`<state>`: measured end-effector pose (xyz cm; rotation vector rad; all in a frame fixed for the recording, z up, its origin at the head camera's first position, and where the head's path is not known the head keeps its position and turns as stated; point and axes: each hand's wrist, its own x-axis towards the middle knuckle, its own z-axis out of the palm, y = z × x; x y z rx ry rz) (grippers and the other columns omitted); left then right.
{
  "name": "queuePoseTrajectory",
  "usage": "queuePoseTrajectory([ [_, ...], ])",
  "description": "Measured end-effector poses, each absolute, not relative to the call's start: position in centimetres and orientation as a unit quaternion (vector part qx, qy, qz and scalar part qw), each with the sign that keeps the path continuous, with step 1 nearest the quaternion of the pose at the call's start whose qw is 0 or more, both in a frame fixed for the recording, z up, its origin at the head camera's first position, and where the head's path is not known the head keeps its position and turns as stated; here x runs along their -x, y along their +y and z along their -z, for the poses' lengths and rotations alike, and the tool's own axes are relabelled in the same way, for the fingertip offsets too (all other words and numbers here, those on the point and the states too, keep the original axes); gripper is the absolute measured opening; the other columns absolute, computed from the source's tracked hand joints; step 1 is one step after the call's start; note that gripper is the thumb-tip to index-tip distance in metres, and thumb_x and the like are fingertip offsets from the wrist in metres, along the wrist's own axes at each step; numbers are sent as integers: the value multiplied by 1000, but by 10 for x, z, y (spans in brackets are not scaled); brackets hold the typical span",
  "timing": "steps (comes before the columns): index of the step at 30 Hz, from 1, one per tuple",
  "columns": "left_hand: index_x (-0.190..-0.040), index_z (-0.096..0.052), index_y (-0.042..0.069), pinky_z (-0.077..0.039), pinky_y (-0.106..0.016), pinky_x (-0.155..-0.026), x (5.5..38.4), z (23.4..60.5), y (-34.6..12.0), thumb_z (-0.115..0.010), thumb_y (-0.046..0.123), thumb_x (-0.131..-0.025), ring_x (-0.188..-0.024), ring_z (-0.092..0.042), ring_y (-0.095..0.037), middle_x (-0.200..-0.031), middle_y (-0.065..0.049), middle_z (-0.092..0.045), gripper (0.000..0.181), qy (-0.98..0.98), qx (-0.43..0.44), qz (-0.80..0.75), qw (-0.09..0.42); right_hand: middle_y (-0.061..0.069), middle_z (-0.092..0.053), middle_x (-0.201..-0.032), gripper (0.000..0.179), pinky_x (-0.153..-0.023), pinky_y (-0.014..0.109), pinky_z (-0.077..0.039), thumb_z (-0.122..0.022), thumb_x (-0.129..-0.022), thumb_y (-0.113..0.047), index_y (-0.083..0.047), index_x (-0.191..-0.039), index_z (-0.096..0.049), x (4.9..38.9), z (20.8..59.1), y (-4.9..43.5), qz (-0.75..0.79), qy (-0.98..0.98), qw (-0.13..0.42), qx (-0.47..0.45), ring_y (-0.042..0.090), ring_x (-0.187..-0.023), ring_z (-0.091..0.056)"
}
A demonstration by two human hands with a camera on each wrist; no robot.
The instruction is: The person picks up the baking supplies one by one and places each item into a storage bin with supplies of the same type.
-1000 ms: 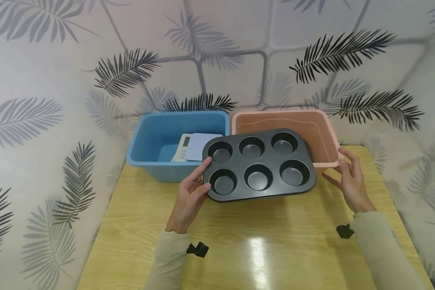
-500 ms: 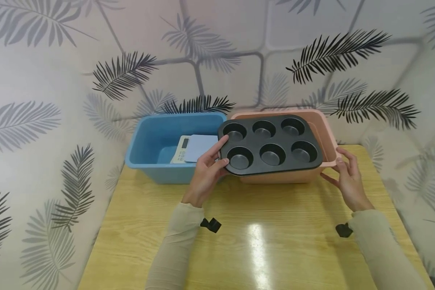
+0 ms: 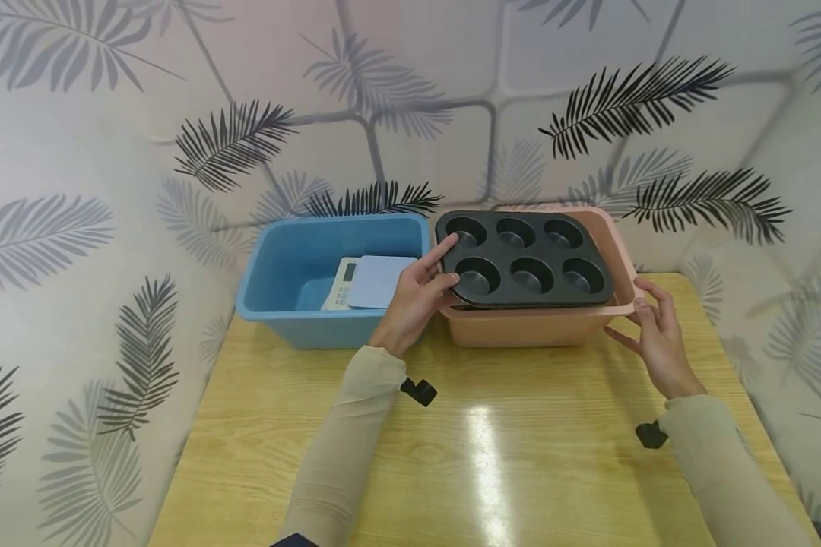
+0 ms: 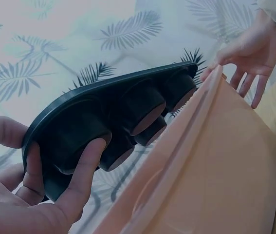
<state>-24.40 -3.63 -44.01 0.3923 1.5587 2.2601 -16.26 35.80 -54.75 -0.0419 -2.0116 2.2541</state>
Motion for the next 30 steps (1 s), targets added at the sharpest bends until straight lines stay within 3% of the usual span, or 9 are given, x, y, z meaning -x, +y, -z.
queuePoseTrajectory([
  [3,-170,-42,20,-65,-28,-85,249,441,-31,-55,-4,-108,-102,-76,-12,-146,-17,-62,68,546,-127,-806,191,-6,-44,-140,54,-88,23,-65,-45,-118,-34,-30,-170,-30,164,547,360,-748,-661,60,11,-2,-126,-60],
  [5,-170,-42,20,-65,-29,-84,251,442,-27,-55,-4,-108,-98,-75,-12,-145,-19,-62,68,548,-118,-805,195,-6,-44,-140,54,-88,23,-65,-44,-118,-33,-29,-170,-30,164,547,360,-750,-658,63,9,-2,-127,-61],
  [11,-171,-41,19,-67,-32,-84,256,444,-16,-55,-3,-109,-92,-77,-12,-125,-8,-67,67,575,-106,-786,202,-6,-44,-140,53,-87,23,-65,-45,-118,-35,-28,-168,-32,163,548,358,-748,-660,74,15,-1,-127,-61],
  [19,-170,-41,17,-67,-45,-93,263,448,-7,-56,-3,-109,-87,-72,-15,-104,-4,-61,67,592,-104,-771,212,-12,-42,-144,54,-86,21,-64,-44,-117,-42,-34,-169,-30,162,548,357,-722,-687,67,46,1,-131,-56],
  [30,-171,-39,19,-66,-46,-97,271,451,2,-57,-1,-110,-90,-72,-16,-97,-3,-49,66,627,-117,-733,235,-7,-44,-141,55,-86,22,-65,-44,-118,-38,-29,-170,-29,163,551,356,-733,-676,77,12,-1,-129,-60],
])
